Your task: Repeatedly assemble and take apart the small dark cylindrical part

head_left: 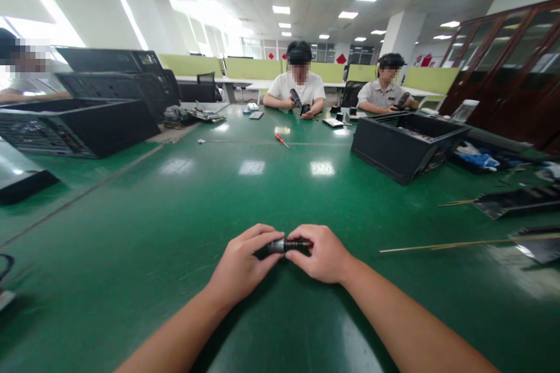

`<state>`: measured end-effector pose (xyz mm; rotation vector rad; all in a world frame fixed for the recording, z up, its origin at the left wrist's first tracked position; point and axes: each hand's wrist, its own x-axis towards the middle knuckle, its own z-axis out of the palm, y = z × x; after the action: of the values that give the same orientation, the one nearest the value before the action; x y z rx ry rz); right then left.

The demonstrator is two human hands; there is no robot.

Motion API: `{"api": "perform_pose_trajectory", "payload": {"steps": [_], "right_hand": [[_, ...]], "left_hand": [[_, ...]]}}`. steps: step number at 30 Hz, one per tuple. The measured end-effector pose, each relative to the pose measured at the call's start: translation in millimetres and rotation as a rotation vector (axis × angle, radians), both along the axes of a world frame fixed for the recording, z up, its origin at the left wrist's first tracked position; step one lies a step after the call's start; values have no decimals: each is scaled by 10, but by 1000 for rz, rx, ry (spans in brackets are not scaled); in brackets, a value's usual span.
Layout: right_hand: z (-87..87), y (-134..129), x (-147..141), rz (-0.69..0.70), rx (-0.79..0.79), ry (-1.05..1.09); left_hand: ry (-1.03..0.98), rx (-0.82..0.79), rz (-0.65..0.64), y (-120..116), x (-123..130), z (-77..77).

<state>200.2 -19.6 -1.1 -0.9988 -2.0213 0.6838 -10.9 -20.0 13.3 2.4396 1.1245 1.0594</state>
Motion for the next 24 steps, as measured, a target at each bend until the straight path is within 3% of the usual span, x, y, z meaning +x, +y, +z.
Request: {"api": "perform_pose_trajectory", "payload": {"steps": [24], "right_hand": [[7, -19, 18, -47, 65, -57]], "left_hand": [[-21, -5, 3, 12, 0, -47]]}}
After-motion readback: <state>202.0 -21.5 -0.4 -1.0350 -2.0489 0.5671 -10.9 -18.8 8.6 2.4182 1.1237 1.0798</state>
